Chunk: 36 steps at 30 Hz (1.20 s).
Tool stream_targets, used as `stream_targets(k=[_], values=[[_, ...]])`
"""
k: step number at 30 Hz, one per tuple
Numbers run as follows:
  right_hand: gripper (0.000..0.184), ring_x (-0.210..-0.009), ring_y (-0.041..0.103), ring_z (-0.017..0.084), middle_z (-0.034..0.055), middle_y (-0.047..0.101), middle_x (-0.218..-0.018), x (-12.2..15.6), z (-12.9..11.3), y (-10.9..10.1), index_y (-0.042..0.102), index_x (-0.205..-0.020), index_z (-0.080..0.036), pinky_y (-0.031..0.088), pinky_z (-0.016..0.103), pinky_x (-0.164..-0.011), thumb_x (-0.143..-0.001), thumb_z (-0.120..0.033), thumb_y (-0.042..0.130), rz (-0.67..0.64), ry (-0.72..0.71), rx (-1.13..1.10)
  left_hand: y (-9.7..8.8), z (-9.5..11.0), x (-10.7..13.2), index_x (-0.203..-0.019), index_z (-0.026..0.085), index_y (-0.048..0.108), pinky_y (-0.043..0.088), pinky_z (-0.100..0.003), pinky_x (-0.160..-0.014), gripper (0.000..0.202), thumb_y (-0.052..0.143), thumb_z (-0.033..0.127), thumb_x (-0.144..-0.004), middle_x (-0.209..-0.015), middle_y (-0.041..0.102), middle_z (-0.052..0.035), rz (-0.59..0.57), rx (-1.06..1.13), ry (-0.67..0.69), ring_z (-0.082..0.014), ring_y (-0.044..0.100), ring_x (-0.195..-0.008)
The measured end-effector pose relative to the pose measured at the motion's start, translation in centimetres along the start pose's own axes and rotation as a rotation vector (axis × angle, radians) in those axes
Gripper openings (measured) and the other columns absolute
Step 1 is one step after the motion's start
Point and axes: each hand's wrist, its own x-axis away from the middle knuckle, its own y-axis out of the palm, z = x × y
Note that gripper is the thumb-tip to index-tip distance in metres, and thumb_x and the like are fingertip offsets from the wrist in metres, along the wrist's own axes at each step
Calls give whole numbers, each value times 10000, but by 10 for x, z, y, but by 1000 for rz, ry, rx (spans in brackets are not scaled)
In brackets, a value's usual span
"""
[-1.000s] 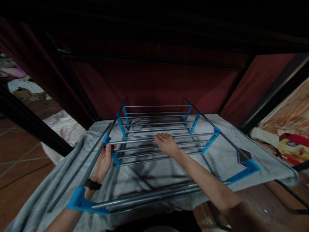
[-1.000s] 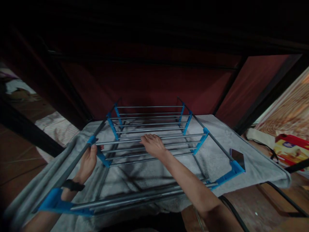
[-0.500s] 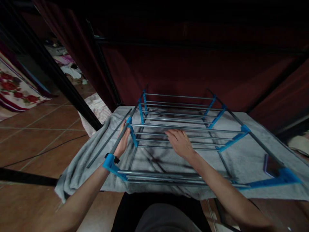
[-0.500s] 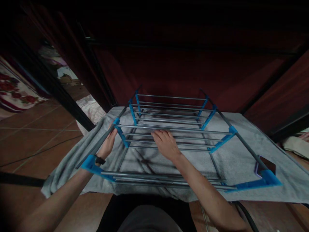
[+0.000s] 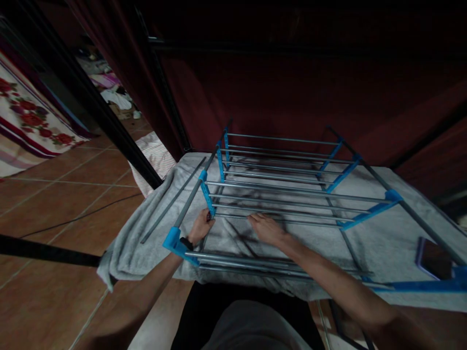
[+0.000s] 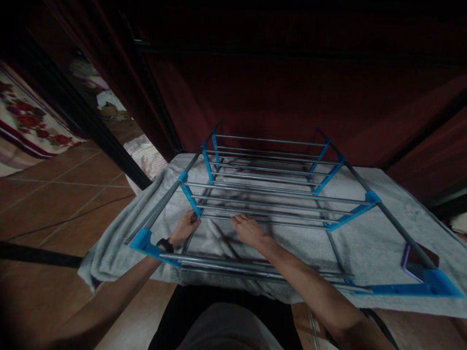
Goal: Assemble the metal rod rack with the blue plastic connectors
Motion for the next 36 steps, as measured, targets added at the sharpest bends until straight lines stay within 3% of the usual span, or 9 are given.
stream_targets(k=[3, 6, 11, 16, 36], values=[[438, -1255, 596, 266, 172, 639, -1355, -15, 2, 23, 570, -1409, -96, 455, 393, -1072, -1003, -63, 410, -113, 144, -17, 5, -2, -3, -858, 194, 584, 532, -359, -830, 159, 655, 144, -723, -880, 606, -26, 11, -15, -15, -197, 594, -822], [342, -1208, 637, 278, 178, 665, -1306, -27, 11, 35, 613, -1326, -112, 479, 390, -1033, -1050, -172, 421, -173, 232, -57, 11, -5, -7, -857, 191, 575, 516, -369, -863, 152, 661, 139, -744, -924, 588, -37, 41, -24, -22, -200, 574, -862], [333, -1153, 683, 248, 123, 689, -1298, -31, 23, 38, 597, -1326, -189, 517, 330, -925, -1095, -281, 375, -215, 227, -104, 20, -9, -7, -935, 186, 611, 510, -383, -896, 138, 647, 157, -806, -947, 585, -48, 73, -21, -22, -211, 571, -901], [391, -1210, 667, 251, 140, 658, -1370, -29, 26, 41, 551, -1398, -193, 505, 330, -953, -1110, -295, 308, -231, 221, -121, 27, -9, -6, -1000, 186, 621, 495, -420, -970, 131, 624, 200, -869, -1012, 611, -79, 123, -25, -18, -240, 587, -985], [375, -1160, 702, 274, 121, 716, -1293, -36, 33, 39, 596, -1336, -214, 520, 364, -943, -1095, -302, 322, -284, 203, -196, 29, 0, -4, -903, 200, 585, 513, -424, -949, 88, 626, 154, -840, -958, 594, -72, 170, -32, -47, -253, 592, -970]])
